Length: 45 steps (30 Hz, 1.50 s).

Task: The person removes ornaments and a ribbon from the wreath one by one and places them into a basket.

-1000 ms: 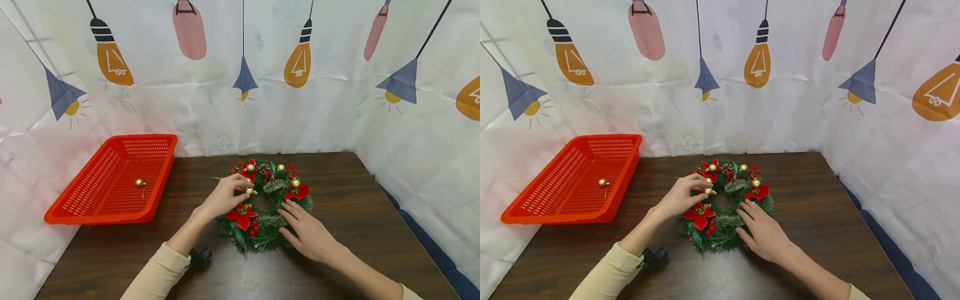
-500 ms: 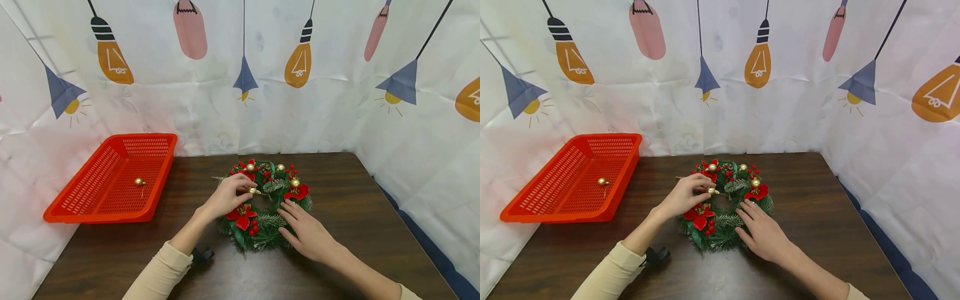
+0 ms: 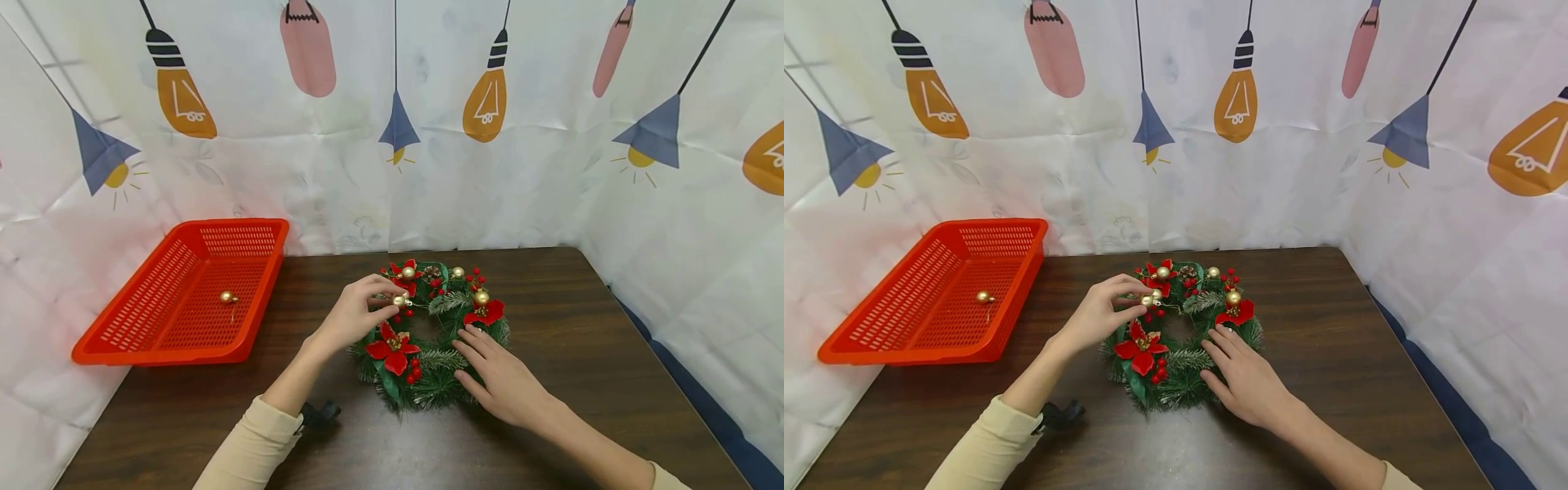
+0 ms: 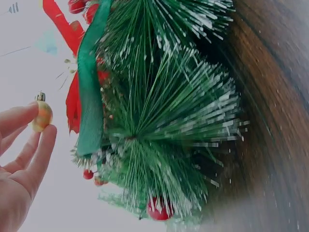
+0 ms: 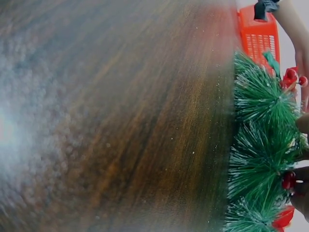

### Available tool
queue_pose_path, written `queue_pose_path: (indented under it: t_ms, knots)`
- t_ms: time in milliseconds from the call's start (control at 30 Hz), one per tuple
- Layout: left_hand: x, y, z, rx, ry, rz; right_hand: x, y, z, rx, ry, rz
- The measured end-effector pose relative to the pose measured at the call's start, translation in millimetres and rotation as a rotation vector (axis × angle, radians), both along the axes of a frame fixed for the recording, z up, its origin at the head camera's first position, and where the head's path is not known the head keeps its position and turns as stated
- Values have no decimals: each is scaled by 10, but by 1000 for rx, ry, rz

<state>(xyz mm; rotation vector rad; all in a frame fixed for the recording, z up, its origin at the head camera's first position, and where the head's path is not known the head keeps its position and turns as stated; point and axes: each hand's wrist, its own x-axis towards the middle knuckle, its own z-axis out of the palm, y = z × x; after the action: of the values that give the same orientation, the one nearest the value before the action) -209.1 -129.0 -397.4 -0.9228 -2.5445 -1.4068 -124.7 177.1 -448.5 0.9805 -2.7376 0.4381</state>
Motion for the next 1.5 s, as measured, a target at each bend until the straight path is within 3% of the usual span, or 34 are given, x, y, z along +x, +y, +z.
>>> queue_pose_path:
  t_ms: [267,600,1033,1500]
  knots:
    - [-1,-182,43,24,45,58,3,-3,13,-4,-8,0]
    - [-1,-373,93,134,-15,71,6,7,7,-6,-8,-5]
    - [8,-684,173,103,14,202,4,7,2,-14,-1,-1]
    - [26,-924,236,160,21,243,1,2,12,-4,-12,3]
